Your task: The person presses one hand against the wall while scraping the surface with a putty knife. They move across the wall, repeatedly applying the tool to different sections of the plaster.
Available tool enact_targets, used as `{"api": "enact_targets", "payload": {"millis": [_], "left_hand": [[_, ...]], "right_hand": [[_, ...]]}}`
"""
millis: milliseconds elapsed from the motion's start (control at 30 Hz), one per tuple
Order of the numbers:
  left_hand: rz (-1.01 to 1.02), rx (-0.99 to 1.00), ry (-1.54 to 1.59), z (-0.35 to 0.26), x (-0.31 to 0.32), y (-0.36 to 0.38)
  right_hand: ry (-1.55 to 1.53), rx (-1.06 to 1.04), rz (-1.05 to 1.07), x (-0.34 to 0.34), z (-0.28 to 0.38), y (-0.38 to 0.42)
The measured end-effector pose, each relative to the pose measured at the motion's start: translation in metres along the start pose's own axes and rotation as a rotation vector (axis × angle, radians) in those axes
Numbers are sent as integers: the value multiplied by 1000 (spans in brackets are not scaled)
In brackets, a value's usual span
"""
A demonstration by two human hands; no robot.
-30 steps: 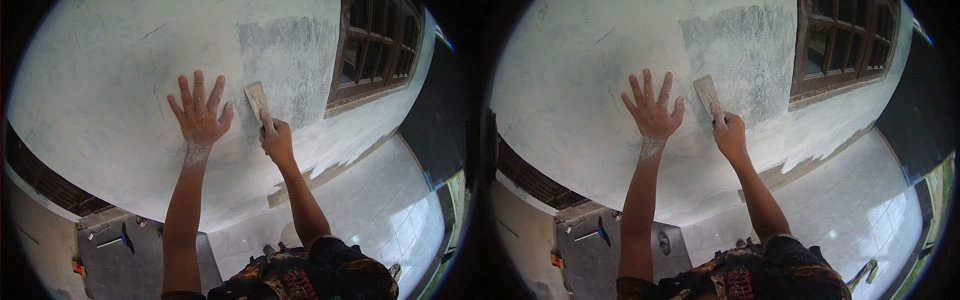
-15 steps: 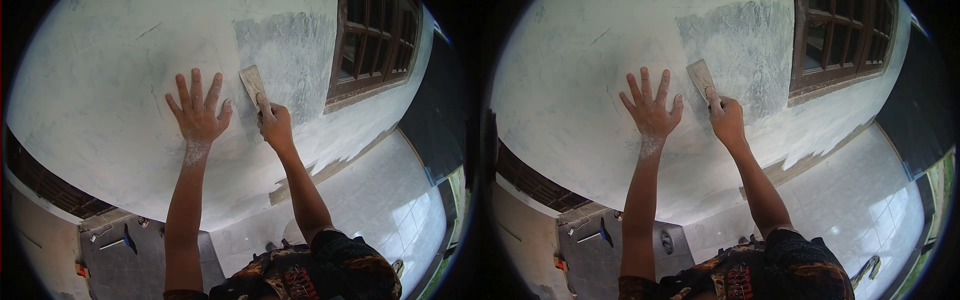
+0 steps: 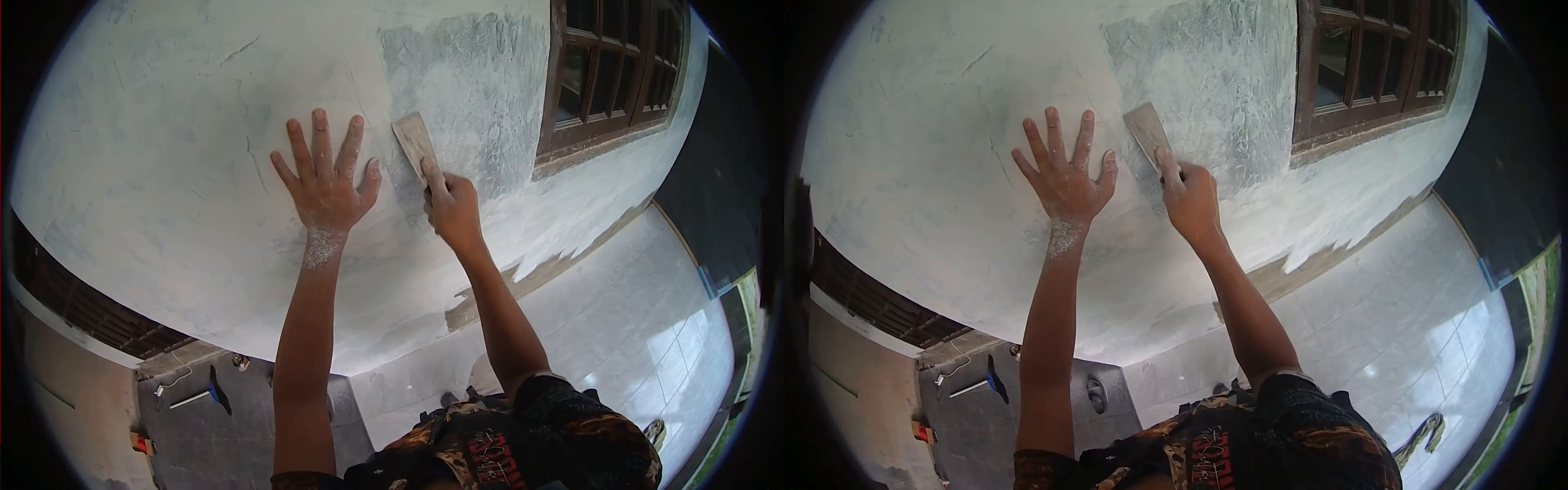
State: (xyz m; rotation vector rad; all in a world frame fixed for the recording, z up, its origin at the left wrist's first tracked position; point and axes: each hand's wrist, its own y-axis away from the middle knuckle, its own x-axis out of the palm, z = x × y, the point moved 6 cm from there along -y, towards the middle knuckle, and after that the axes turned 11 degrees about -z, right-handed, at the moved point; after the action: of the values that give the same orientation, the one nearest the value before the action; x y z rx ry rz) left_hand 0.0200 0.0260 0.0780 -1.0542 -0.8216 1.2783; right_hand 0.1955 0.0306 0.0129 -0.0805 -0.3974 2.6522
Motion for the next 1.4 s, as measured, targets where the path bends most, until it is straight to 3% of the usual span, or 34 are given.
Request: {"api": "enact_targets", "payload": {"millis": [567, 833, 933, 1067, 1267, 1333, 1400], "left_hand": [[26, 4, -22, 0, 0, 2], [13, 12, -31, 0, 1, 0], [20, 11, -33, 0, 0, -1], [21, 13, -29, -2, 1, 0], [18, 11, -24, 0, 0, -2], [21, 6, -17, -1, 0, 0], [20, 13, -21, -1, 1, 0]], "right_hand": [[-91, -20, 5, 0, -10, 4], [8, -1, 23, 0, 0, 4], [-105, -20, 18, 5, -6, 6], [-2, -30, 38, 5, 13, -4], [6, 106, 55, 5, -11, 8], [-84, -120, 8, 6, 7, -4], [-48, -67, 24, 4, 9, 0]]}}
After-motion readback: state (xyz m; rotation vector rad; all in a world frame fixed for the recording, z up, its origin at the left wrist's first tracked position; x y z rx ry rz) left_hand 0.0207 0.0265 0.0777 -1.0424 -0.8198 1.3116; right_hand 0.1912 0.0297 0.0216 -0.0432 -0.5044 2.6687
